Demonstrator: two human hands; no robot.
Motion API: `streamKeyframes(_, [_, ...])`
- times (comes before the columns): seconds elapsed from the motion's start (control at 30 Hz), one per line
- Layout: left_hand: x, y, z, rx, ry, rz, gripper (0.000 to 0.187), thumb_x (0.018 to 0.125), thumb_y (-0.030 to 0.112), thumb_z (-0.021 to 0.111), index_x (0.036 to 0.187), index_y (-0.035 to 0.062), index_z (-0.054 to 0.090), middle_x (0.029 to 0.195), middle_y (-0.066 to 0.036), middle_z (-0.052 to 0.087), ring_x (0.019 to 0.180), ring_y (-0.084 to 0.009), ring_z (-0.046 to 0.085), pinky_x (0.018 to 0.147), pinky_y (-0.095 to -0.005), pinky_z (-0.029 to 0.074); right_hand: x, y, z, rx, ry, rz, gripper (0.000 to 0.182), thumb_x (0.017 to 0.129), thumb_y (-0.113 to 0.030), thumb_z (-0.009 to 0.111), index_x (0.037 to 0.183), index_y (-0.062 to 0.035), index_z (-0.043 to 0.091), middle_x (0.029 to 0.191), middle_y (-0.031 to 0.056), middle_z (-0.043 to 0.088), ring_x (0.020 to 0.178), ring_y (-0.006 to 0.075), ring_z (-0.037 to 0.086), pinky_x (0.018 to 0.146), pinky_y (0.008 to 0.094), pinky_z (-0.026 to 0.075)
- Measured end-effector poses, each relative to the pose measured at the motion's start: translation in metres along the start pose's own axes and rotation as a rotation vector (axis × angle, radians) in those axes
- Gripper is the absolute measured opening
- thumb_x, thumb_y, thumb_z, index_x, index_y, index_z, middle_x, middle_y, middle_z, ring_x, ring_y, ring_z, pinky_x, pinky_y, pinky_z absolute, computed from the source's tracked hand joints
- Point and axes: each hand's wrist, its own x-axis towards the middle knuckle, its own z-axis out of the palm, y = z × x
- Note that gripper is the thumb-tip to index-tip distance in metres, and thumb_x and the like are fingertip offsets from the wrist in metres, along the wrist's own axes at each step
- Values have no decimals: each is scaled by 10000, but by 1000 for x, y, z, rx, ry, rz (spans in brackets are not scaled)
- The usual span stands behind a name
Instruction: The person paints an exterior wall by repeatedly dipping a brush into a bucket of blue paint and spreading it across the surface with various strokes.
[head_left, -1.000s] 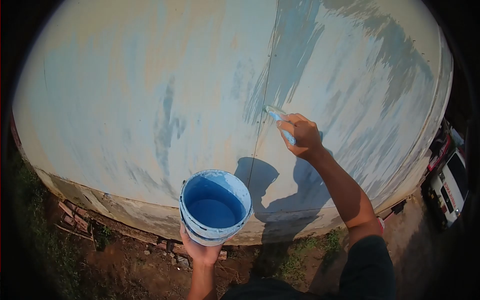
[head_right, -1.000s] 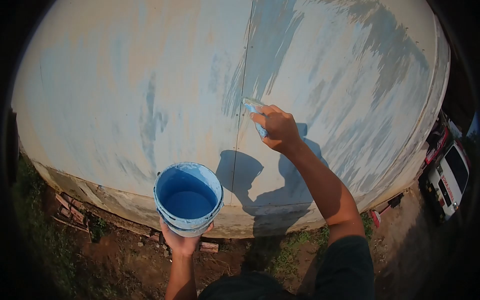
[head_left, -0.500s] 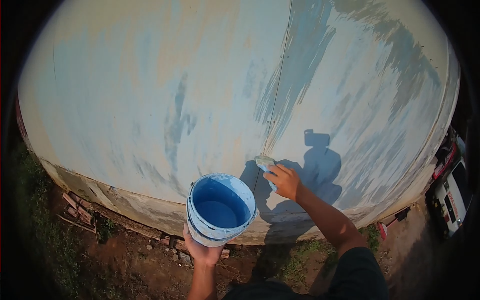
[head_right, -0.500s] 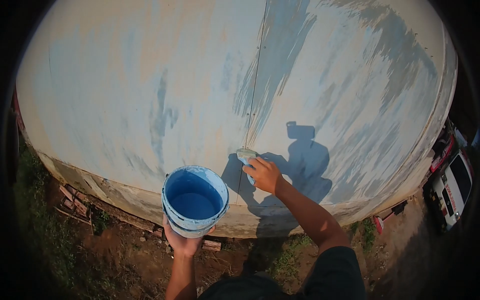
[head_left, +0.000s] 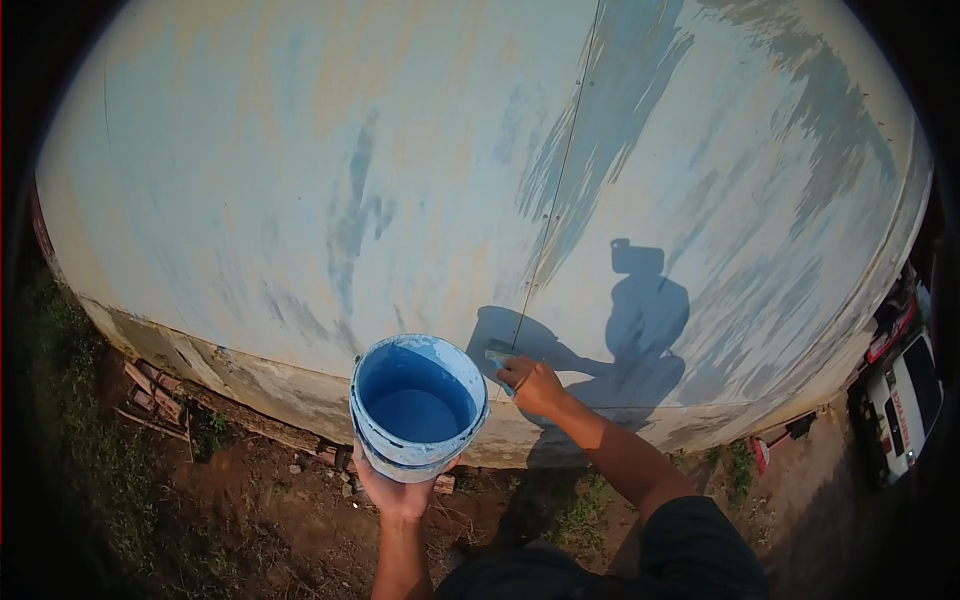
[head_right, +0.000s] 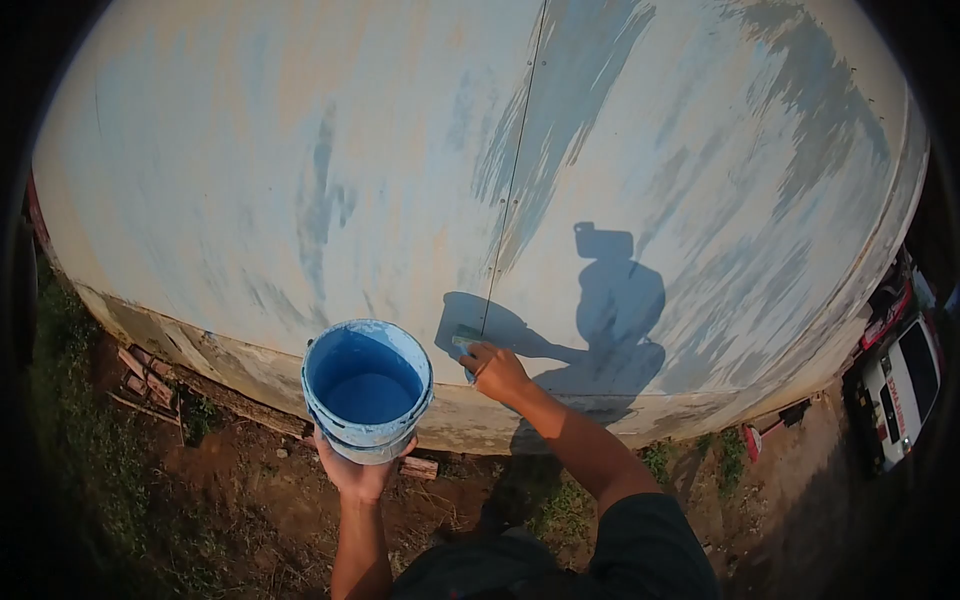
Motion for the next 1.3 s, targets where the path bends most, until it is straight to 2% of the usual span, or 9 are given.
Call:
streamKeyframes(0.07, [1, 3, -6, 58, -12, 45, 804, 1030, 663, 452, 1676, 194, 353, 1724, -161, 334, 1504, -460, 435, 1042, -801, 474, 7, 4, -3, 86, -152, 39, 348, 816, -23, 777, 1154, -104, 757, 1115, 119, 704, 1124, 330, 701, 770, 469, 630])
streamKeyframes(0.37, [-8, 1, -30, 111, 46, 165, 798, 1020, 625, 526, 1637, 130, 419, 1684, -157, 410, 1502, -405, 454, 1198, -656, 426, 132, 28, -157, -171, 622, -7, 325, 744, -4, 784, 1061, -71, 753, 1172, 188, 714, 1012, 327, 714, 777, 408, 636])
streamKeyframes(0.43, [-8, -1, -36, 112, 41, 201, 791, 1018, 614, 541, 1628, 123, 433, 1673, -158, 427, 1502, -397, 456, 1210, -638, 420, 131, 26, -113, -202, 603, -23, 300, 763, -7, 770, 1056, -65, 750, 1181, 200, 711, 1027, 329, 714, 779, 400, 640])
streamKeyframes(0.5, [-12, 0, -42, -93, 105, 231, 813, 1027, 656, 517, 1671, 189, 349, 1718, -182, 324, 1496, -522, 415, 1016, -893, 426, 117, 13, -53, -235, 547, -53, 220, 800, -13, 741, 1016, -55, 732, 1182, 210, 707, 1051, 328, 713, 784, 399, 646])
streamKeyframes(0.77, [-17, 5, -30, -367, 245, 370, 745, 1030, 588, 527, 1641, 177, 415, 1692, -185, 366, 1462, -490, 458, 994, -856, 465, 57, -12, 65, 101, -13, -43, 110, 859, -101, 757, 962, -85, 722, 995, 117, 614, 1015, 311, 664, 717, 429, 605])
streamKeyframes(0.83, [-21, 4, -45, 18, 157, 319, 779, 1010, 617, 544, 1639, 177, 413, 1693, -186, 364, 1465, -492, 455, 986, -851, 469, 81, 7, -1, 196, 68, 61, 247, 811, -49, 803, 1052, -79, 756, 1034, 84, 645, 1042, 301, 684, 786, 440, 607])
streamKeyframes(1.13, [-16, -2, -36, -34, 130, 290, 811, 999, 640, 537, 1642, 162, 411, 1685, -187, 379, 1469, -482, 459, 1021, -810, 486, 136, 38, -156, 55, 712, 78, 180, 849, 30, 775, 1025, -5, 768, 1051, 173, 709, 964, 354, 718, 812, 413, 592])
streamKeyframes(1.2, [-17, -2, -28, 48, 101, 309, 792, 1016, 638, 512, 1635, 151, 426, 1671, -170, 413, 1480, -442, 460, 1124, -724, 449, 134, 23, -162, 713, 726, 151, 134, 867, 69, 757, 995, 30, 756, 1018, 177, 731, 940, 332, 745, 823, 396, 590])
streamKeyframes(1.3, [-21, 3, -23, 144, 68, 322, 787, 1029, 643, 489, 1634, 143, 434, 1667, -156, 432, 1501, -401, 452, 1226, -631, 388, 128, -6, -179, 837, 586, 24, 115, 894, 99, 732, 998, 52, 748, 999, 175, 748, 908, 275, 765, 809, 372, 597])
